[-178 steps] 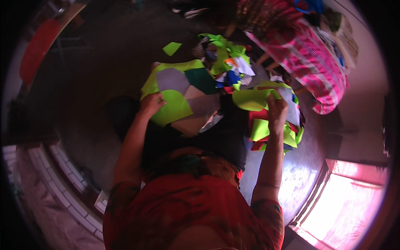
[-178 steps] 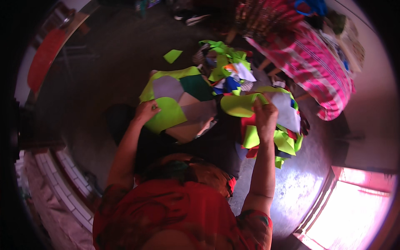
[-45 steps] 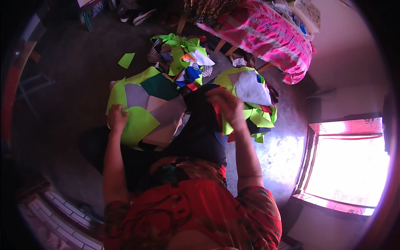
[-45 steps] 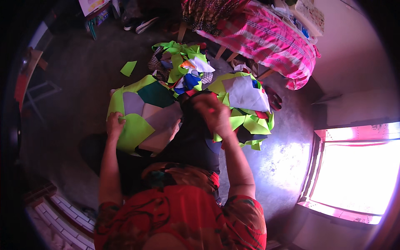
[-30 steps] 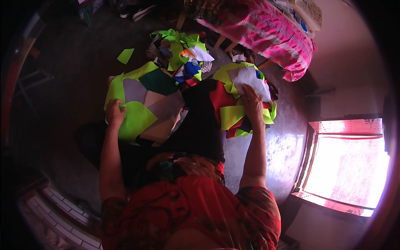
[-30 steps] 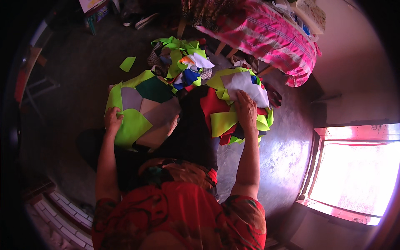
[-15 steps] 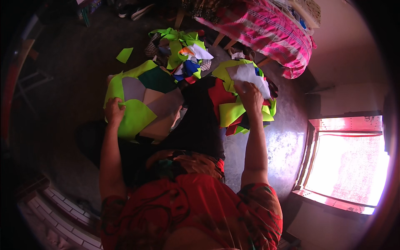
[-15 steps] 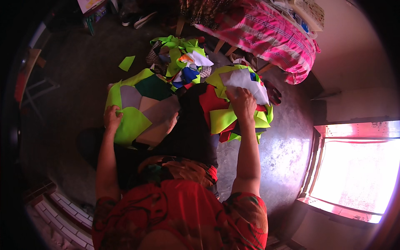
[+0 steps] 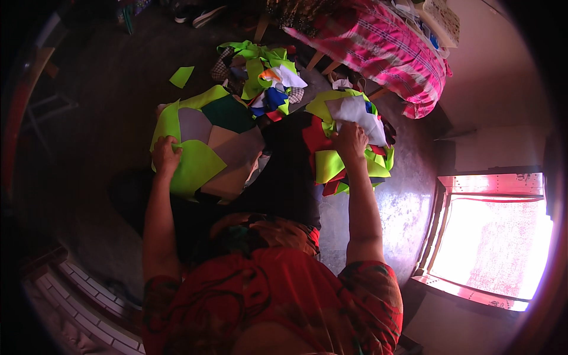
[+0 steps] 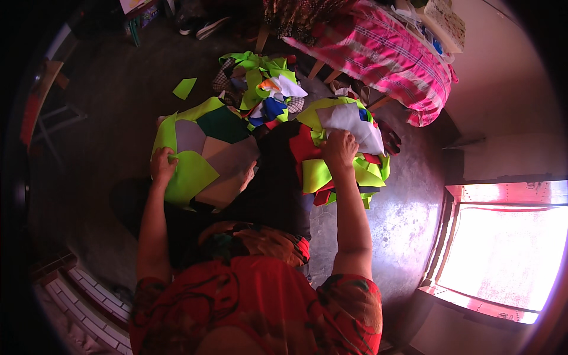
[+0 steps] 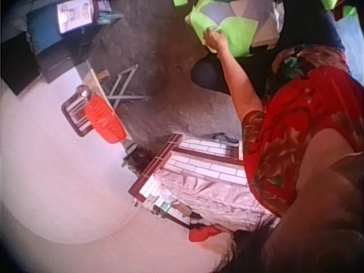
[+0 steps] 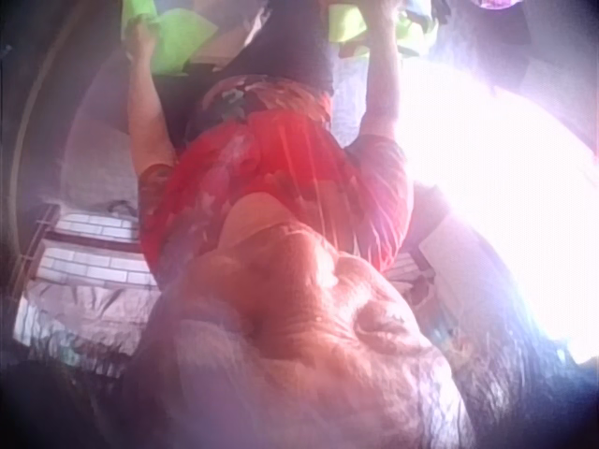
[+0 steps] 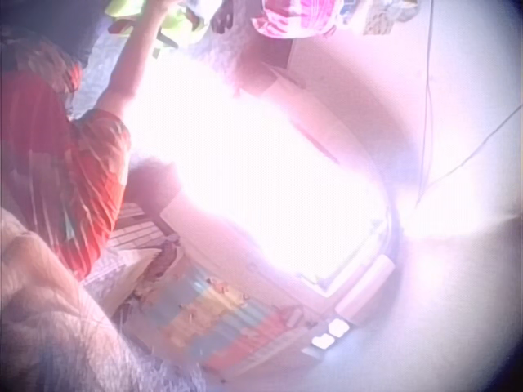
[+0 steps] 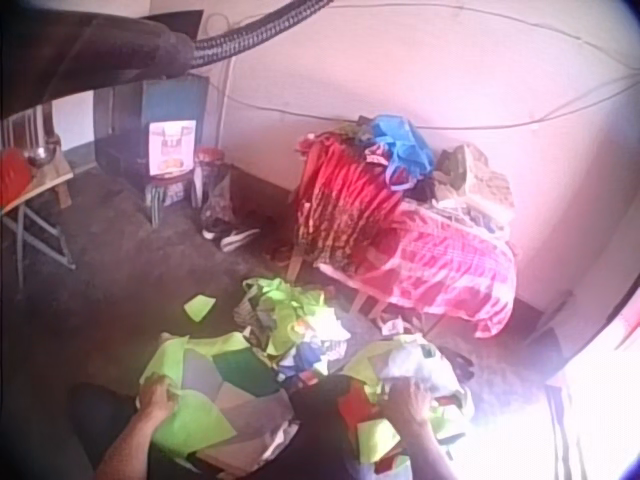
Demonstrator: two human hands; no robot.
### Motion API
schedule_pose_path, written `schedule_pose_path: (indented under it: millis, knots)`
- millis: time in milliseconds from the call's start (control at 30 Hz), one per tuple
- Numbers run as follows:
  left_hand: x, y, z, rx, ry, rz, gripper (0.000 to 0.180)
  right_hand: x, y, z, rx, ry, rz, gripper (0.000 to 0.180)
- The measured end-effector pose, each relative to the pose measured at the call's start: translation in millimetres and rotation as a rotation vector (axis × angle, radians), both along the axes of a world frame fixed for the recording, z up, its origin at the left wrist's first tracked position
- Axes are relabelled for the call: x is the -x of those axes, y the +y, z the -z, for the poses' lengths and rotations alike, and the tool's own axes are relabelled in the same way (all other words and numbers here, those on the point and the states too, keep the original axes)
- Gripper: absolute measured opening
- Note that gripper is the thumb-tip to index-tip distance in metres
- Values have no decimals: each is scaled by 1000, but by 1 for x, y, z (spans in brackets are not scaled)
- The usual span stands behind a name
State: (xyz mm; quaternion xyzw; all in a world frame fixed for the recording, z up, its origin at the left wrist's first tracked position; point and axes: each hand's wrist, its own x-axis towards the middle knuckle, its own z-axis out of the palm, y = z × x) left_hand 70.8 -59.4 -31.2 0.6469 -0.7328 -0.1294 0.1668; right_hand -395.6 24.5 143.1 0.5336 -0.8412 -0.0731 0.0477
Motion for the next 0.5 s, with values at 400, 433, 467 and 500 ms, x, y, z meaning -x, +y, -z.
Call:
schedule_pose_path:
  millis: [400,433,467,500]
  knots:
    - [2,1,-1,-52,31,-21,29,23,8,-9,311,-146,161,25]
    - [2,1,-2,-63,22,-24,29,30,15,-6,488,-297,138,24]
    - [3,0,-3,-75,14,-36,28,39,23,-2,664,-448,113,23]
    - [5,0,-3,-89,6,-47,28,44,31,-1,836,-599,86,22]
